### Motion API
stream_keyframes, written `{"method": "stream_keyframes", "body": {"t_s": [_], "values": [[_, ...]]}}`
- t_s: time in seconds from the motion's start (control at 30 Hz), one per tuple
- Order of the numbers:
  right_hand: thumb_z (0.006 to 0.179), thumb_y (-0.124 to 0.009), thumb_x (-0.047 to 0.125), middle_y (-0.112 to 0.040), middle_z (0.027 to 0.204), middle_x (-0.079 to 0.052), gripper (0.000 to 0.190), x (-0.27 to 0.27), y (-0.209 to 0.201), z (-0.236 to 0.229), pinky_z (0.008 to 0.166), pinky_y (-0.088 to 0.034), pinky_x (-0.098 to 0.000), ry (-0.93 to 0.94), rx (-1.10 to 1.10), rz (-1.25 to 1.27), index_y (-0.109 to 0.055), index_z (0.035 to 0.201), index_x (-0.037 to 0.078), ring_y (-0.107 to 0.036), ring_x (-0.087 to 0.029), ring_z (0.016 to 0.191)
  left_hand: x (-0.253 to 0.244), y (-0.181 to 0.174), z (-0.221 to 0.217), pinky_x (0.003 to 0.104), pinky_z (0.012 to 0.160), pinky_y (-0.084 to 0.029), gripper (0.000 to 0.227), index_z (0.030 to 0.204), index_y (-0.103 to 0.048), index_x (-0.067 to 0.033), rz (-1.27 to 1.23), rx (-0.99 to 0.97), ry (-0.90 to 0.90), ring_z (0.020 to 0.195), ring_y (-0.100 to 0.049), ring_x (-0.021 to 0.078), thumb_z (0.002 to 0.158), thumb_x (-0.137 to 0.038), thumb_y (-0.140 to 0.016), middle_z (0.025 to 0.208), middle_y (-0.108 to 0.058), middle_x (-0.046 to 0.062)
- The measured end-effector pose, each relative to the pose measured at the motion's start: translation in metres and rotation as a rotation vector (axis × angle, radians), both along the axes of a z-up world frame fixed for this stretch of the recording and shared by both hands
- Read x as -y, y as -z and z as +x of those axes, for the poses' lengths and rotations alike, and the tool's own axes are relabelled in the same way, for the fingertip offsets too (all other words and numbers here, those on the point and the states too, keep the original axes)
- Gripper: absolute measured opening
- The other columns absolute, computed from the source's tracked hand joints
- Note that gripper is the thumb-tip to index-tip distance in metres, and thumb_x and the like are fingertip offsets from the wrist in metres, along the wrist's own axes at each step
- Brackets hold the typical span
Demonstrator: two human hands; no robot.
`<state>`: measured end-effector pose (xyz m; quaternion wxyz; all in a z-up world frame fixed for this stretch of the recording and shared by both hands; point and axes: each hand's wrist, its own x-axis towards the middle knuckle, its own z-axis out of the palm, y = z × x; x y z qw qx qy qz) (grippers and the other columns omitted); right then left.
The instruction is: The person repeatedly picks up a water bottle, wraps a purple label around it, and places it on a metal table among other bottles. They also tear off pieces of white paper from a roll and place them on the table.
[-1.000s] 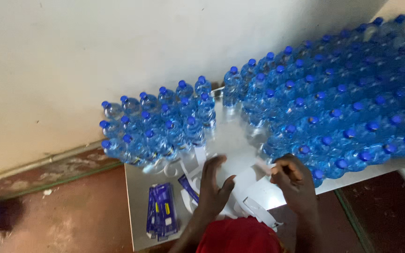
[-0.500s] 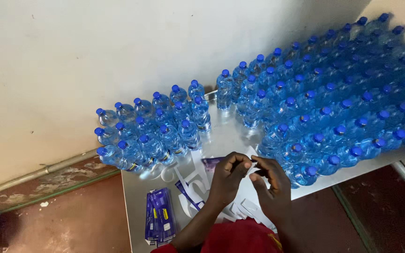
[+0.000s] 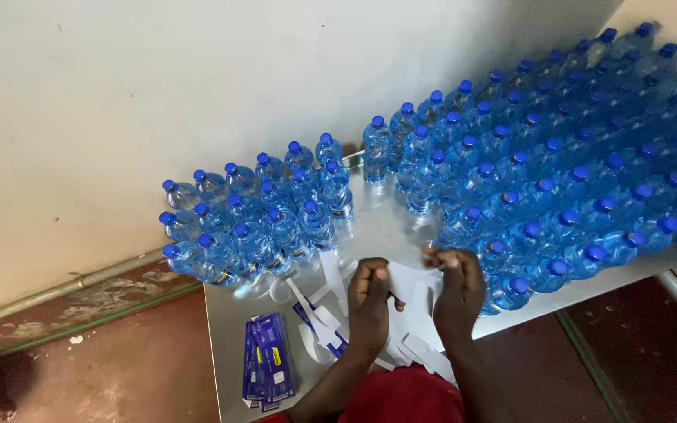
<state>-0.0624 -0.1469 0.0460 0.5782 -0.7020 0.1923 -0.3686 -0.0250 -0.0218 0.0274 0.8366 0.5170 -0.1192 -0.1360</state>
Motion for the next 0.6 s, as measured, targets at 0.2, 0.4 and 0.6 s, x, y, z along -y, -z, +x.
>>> {"method": "stream_keyframes", "body": {"t_s": [0.2,0.4,0.6], "values": [[0.116,-0.051,0.029,-0.063,0.083,-0.008,0.027,-0.009,0.04,0.008,0.05,-0.043,-0.0355,-0.197,-0.1,0.581,-0.065,0.104,0.009,-0.056,-0.022,0.052,-0.004,0.011,0.007,0.034,0.048,-0.05,0.039,0.111,-0.06,-0.0079,-0.128,-0.105,-0.091,0.055,-0.064,0.0231,0.11,-0.047,-0.064,0.076,-0.063,0.01],[0.117,-0.053,0.027,-0.056,0.086,0.0,0.023,0.02,0.086,-0.012,0.079,-0.045,-0.0314,-0.044,-0.165,0.437,-0.064,0.103,0.013,-0.053,-0.013,0.08,-0.057,0.028,0.057,0.03,0.046,-0.049,0.033,0.113,-0.062,-0.0115,-0.029,-0.151,-0.363,0.059,-0.061,0.0158,0.112,-0.044,-0.058,0.081,-0.063,0.005],[0.113,-0.048,0.031,-0.06,0.081,-0.007,0.031,0.021,0.153,-0.066,0.069,-0.043,-0.0391,-0.103,-0.52,0.301,-0.065,0.099,0.01,-0.055,-0.02,0.073,-0.092,0.009,0.084,0.031,0.056,-0.043,0.036,0.109,-0.067,-0.0131,0.293,0.024,-0.488,0.068,-0.05,0.0114,0.112,-0.048,-0.056,0.081,-0.055,-0.002]]}}
